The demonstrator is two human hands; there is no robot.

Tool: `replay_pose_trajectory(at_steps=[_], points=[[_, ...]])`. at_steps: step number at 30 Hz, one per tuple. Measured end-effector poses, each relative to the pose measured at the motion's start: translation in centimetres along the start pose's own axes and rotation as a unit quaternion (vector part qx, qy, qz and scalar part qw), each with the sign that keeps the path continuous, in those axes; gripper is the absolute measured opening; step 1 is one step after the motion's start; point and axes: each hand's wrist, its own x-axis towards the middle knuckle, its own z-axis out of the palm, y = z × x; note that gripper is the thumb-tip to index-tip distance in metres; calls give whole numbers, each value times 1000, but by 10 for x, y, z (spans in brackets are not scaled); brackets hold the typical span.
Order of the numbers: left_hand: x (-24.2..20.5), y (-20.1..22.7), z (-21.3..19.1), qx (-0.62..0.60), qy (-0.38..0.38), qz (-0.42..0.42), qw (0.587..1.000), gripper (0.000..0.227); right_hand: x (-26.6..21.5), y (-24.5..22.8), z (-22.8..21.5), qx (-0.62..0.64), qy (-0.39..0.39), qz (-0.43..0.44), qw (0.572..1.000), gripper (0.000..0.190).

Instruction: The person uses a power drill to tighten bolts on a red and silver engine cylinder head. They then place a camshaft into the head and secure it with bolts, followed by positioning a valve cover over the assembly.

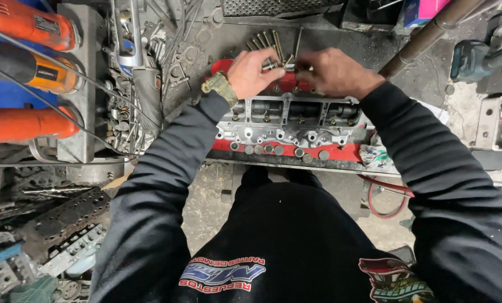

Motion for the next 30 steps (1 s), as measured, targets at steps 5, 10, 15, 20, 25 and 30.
replay_pose_trajectory(at_steps=[5, 10, 15, 20, 25, 30], points=[[6, 18, -4, -275, 101, 19, 956, 9, -9, -2, -9, 376, 109, 144, 909, 10], [19, 36, 31, -641, 128, -187, 733, 24, -13, -5, 3, 651, 215, 142, 714, 17], [-2, 71, 75, -650, 128, -263, 701, 48, -35, -61, 1, 623, 233, 189, 722, 20], [-11, 87, 121, -775, 29, -261, 575, 39, -62, -76, 15, 435, 297, 220, 821, 22], [-16, 90, 187, -737, 48, -311, 598, 46, -90, -70, 37, 76, 391, 186, 898, 22], [-22, 147, 192, -577, 56, -393, 714, 64, -117, -58, 58, -22, 503, 214, 837, 22]])
